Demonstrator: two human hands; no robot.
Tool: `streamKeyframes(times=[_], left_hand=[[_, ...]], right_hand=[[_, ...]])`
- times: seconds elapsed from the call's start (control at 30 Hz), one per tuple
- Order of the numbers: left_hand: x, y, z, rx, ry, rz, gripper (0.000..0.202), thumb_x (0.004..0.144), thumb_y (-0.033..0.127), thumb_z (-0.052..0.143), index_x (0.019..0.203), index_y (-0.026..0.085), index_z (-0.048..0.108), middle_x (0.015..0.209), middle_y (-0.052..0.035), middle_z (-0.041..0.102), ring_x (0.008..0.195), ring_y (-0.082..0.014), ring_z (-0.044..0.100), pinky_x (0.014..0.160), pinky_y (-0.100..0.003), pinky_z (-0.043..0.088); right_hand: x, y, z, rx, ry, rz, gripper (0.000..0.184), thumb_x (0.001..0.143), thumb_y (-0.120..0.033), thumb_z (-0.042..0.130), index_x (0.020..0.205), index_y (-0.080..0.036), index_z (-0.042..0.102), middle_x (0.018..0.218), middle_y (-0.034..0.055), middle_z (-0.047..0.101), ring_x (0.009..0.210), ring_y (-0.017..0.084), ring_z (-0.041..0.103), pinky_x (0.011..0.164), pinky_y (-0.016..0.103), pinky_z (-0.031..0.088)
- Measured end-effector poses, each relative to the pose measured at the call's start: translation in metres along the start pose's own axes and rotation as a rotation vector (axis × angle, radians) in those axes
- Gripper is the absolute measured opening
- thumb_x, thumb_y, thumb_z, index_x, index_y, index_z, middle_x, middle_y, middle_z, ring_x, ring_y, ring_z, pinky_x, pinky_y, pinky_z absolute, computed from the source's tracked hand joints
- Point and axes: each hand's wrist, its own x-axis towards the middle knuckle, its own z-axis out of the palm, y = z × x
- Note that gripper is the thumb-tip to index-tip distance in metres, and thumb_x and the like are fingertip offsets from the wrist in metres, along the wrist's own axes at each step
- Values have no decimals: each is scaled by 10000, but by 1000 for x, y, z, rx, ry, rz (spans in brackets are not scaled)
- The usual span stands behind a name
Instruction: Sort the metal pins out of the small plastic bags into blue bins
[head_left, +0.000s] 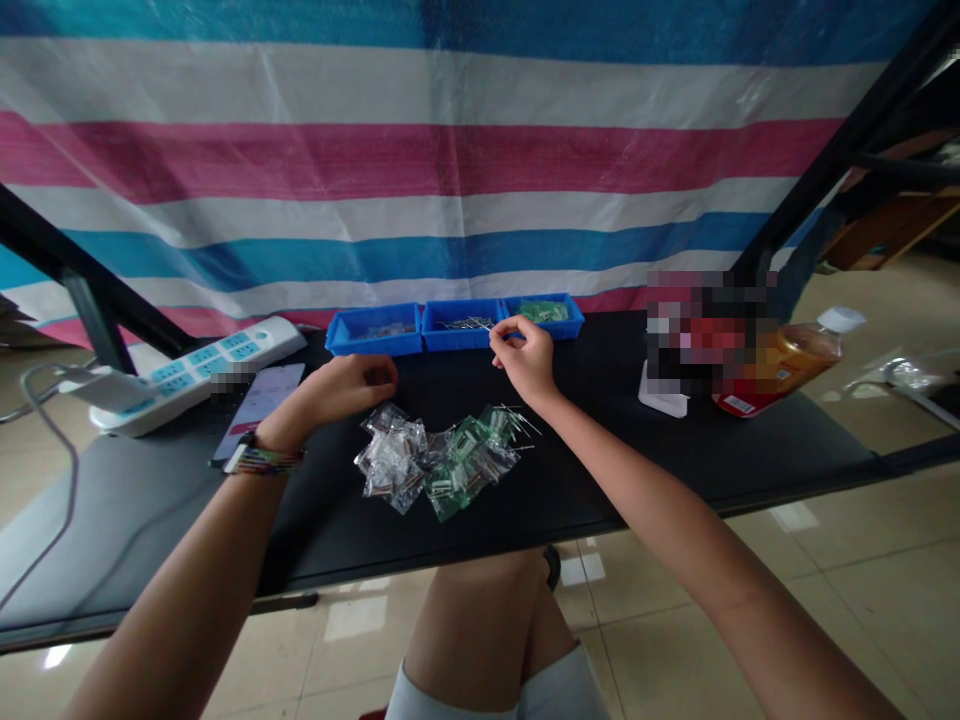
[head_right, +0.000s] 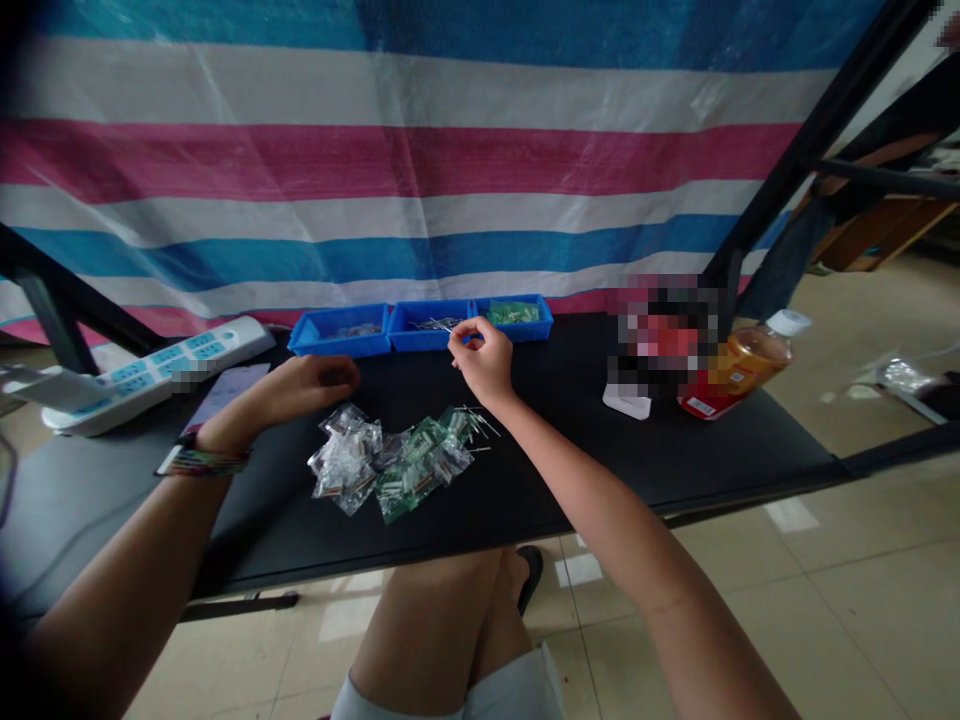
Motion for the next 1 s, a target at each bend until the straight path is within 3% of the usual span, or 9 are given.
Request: streamKeyframes(times=[0.1,0.23,0.3,0.43,0.5,0.67,0.8,0.87,1.0], left_hand=[[1,-9,0,-48,-138,-40,235,678,375,716,849,243,810,714,-25,739,623,-211,664,573,-261,482],[1,-17,1,-121,-253,-26,277,609,367,809,864,259,819,735,-19,750,641,-206,678,567,-244,516],[2,-21,0,-118,-284,15,274,596,377,857,845,266,827,728,-17,749,641,-201,679,559,-232,518],[4,-25,-1,-142,-330,49,218,675,443,849,764,252,794,698,-21,750,617,-197,670,551,-234,517],[5,-25,1,-175,-283,48,252,717,480,821,770,238,772,702,-28,750,624,-199,667,561,-244,522],[5,-8,12,-280,59,-5,347,728,481,834,892,192,731,813,-56,745,680,-198,675,588,-263,526],[2,20,22,-592,56,26,461,757,477,890,1063,193,693,833,-47,740,705,-203,713,688,-322,598],[1,34,26,-690,98,54,427,763,474,919,985,189,691,817,-46,724,714,-195,708,708,-322,598],[-1,50,32,-834,61,47,430,760,477,945,954,182,698,811,-32,712,721,-176,702,743,-320,607]], right_hand=[[10,12,-2,-67,62,0,158,872,-359,695,900,-204,679,861,20,724,532,115,653,486,228,479],[15,21,-5,-148,-18,-6,237,905,-300,639,1087,-194,747,1091,81,784,517,105,634,511,250,493],[13,20,-6,-179,-35,-67,226,929,-273,604,1079,-198,756,1173,88,773,529,96,622,542,255,500],[4,10,-3,-259,-136,-183,153,927,-188,586,936,-209,738,1023,51,747,627,136,614,621,269,511],[-1,4,-2,-309,-233,-238,156,919,-143,586,905,-210,726,974,42,727,652,146,596,665,283,511],[-15,-7,-2,-460,-483,-374,258,960,-111,578,1111,-219,756,1169,63,731,776,152,652,768,299,522],[-20,-11,-4,-619,-624,-493,374,999,-149,604,1327,-275,734,1318,74,705,1048,210,705,857,316,546],[-20,-13,-4,-629,-651,-545,372,1020,-193,620,1364,-286,724,1322,77,700,1112,228,702,905,332,559],[-22,-19,-3,-539,-657,-575,281,1064,-247,607,1302,-278,754,1280,86,714,1136,232,696,975,363,561]])
